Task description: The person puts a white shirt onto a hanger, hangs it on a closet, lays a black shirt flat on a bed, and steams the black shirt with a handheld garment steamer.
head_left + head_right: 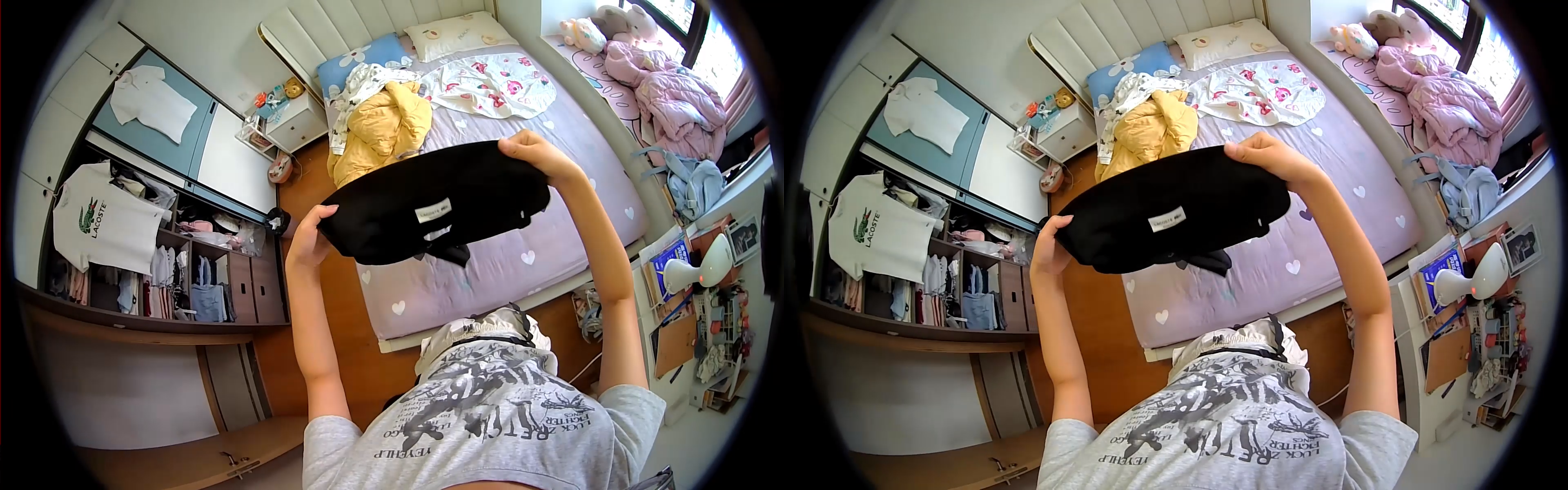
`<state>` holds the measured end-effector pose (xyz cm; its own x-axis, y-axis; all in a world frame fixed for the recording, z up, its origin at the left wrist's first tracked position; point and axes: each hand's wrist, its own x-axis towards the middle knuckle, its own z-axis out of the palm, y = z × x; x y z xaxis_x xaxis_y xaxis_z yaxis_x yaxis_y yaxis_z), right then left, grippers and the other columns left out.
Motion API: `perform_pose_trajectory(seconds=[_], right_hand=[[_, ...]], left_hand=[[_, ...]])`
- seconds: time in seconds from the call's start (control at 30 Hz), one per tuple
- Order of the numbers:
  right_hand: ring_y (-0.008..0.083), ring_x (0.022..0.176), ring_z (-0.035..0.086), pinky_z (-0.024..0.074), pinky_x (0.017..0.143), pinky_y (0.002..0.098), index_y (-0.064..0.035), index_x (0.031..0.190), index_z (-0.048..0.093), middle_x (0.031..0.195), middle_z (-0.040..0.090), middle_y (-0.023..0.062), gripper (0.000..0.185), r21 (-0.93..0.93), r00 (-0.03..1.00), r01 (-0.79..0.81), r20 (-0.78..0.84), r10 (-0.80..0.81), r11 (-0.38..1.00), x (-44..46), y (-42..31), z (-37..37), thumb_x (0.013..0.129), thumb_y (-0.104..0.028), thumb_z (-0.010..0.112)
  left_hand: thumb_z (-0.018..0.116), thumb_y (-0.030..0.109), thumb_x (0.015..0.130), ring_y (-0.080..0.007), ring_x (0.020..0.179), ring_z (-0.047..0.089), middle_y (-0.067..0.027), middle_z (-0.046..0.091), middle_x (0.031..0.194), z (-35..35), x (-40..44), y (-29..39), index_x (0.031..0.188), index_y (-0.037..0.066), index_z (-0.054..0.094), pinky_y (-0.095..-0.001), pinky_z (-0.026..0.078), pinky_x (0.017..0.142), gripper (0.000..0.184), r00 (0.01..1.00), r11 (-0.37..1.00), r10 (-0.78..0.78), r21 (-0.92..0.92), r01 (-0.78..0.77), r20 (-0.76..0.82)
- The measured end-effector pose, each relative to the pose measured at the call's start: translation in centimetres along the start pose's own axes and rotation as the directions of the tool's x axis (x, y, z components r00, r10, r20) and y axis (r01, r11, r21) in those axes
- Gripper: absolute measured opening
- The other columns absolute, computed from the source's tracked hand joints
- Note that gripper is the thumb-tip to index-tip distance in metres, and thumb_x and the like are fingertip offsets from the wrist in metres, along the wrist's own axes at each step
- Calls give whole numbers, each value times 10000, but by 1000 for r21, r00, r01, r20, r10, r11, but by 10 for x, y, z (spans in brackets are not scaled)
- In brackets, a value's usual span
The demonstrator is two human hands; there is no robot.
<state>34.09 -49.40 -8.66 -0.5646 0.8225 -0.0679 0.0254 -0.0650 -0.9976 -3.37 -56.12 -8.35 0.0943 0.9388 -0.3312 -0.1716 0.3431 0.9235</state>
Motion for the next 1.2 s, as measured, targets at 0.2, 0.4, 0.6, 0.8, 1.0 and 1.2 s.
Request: perform_pose_trajectory(seconds=[0.2,0.4,0.6,0.8,1.0,1.2], right_hand=[[120,734,596,489,684,267,-5,944,539,852,609,78,279,679,976,107,-211,53,727,-20,0,15,857,-269,522],[122,777,595,493,698,248,19,992,511,871,599,81,269,605,975,220,-118,-186,766,-40,13,-7,861,-216,504],[77,695,569,472,643,210,5,939,516,819,578,34,173,508,983,174,-135,-121,843,-67,25,5,848,-142,515],[138,851,543,433,758,253,-29,1099,434,921,561,59,325,146,962,8,-270,32,989,-82,59,29,800,-48,560],[234,819,574,435,763,305,2,1061,458,836,579,127,341,-420,890,259,-247,-384,870,-92,18,99,773,-105,605],[288,920,544,439,796,353,4,1098,423,935,543,163,595,-511,891,201,-259,-373,836,-78,28,131,675,-298,712]], left_hand=[[412,188,803,-258,844,590,-174,594,964,19,9,-11,987,-99,524,-329,463,796,359,915,858,196,-513,13,352],[398,160,811,-286,939,569,-198,560,1041,35,12,-24,1074,-118,468,-357,441,859,389,858,785,289,-618,41,424],[511,58,740,-263,1042,515,-180,524,1113,77,-3,-38,1152,-78,414,-363,396,915,445,801,855,331,-517,-31,499],[515,-18,721,-261,1081,484,-136,507,1148,96,-6,-75,1168,-19,431,-388,369,944,456,785,697,342,-700,156,516],[526,-24,677,-293,1136,425,-152,473,1190,129,-17,-96,1180,-2,433,-427,294,992,512,879,600,230,-772,210,418],[564,285,735,-293,1107,445,-157,460,1197,137,-24,-99,1195,-32,404,-422,306,980,581,828,549,352,-813,195,436]])
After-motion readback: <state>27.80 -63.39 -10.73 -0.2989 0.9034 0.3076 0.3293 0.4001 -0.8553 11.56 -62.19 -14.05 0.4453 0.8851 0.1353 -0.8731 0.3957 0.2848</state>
